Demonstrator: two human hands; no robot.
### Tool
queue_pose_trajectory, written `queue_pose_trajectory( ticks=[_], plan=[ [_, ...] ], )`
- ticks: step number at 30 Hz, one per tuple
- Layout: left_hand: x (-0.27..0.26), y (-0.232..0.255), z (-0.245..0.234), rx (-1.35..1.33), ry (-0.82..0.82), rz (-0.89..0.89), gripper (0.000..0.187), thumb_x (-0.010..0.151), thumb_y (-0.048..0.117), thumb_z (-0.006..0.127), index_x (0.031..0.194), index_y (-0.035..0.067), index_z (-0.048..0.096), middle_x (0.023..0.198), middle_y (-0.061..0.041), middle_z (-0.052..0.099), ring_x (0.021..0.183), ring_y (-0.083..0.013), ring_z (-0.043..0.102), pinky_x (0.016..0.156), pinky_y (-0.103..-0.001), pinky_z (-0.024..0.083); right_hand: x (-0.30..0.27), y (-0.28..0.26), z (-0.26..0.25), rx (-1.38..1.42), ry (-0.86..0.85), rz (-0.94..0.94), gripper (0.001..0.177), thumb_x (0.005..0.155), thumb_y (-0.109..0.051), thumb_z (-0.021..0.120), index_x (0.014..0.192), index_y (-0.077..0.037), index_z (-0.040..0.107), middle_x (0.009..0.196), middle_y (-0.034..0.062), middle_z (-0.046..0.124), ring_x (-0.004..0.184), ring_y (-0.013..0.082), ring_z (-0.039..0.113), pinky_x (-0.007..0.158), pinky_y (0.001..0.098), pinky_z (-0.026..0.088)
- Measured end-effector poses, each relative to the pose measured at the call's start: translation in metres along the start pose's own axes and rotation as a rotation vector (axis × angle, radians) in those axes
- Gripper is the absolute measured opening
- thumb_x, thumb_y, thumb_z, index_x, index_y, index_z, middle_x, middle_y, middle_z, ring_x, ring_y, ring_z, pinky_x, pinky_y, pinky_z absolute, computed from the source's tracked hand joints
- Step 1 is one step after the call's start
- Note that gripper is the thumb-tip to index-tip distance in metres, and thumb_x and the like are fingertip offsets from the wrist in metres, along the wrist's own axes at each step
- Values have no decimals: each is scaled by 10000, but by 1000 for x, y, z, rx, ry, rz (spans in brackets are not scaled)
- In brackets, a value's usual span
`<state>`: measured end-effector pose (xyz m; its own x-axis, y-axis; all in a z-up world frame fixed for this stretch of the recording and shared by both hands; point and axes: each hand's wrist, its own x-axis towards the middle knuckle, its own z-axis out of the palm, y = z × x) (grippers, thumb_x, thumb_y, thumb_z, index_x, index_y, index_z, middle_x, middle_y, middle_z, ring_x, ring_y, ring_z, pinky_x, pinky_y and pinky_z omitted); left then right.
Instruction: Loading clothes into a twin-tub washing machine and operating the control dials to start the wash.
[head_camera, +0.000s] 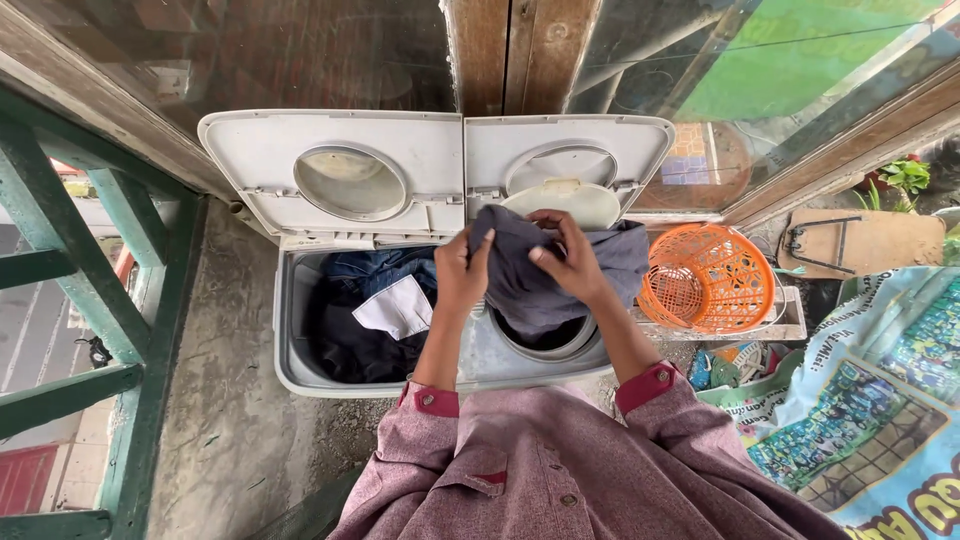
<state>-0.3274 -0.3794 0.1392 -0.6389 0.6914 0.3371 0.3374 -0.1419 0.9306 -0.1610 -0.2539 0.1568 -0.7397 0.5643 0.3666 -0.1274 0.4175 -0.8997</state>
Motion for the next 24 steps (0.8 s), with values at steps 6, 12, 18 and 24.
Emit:
queue_pose_trajectory(
  ticks=[6, 12, 18, 24],
  plan=[
    [17, 36, -23, 137, 314, 84, 62, 953, 40, 644, 926, 16, 695, 564, -185, 535, 607, -102, 432, 498, -377, 364, -41, 61, -21, -552, -213, 147, 653, 828, -376, 833, 1338, -52, 585, 1102, 240, 673, 968, 456, 704, 811, 635, 573],
    [11, 13, -67, 243, 582, 106, 213, 999, -21, 638, 817, 82, 680, 472, -57, 482, 403, -125, 405, 483, -262, 337, -56, 117, -77, -729, -201, 201, 430, 867, -66, 709, 1295, -68, 679, 986, 226, 757, 863, 495, 719, 714, 650, 589],
    [-10, 52, -101, 340, 778, 64, 363, 1064, 18, 603, 719, 107, 536, 472, -1, 379, 418, -100, 285, 498, -262, 302, -11, 75, -106, -568, -17, 90, 406, 863, 4, 712, 1194, -225, 761, 872, 114, 765, 828, 442, 717, 724, 541, 600],
    [-19, 26, -166, 353, 844, 60, 461, 1106, 40, 588, 677, 147, 456, 461, 55, 309, 411, -47, 218, 501, -209, 271, 23, 55, -102, -339, 39, 157, 244, 903, -64, 773, 1104, -201, 781, 900, 85, 750, 877, 274, 737, 793, 403, 568]
  ],
)
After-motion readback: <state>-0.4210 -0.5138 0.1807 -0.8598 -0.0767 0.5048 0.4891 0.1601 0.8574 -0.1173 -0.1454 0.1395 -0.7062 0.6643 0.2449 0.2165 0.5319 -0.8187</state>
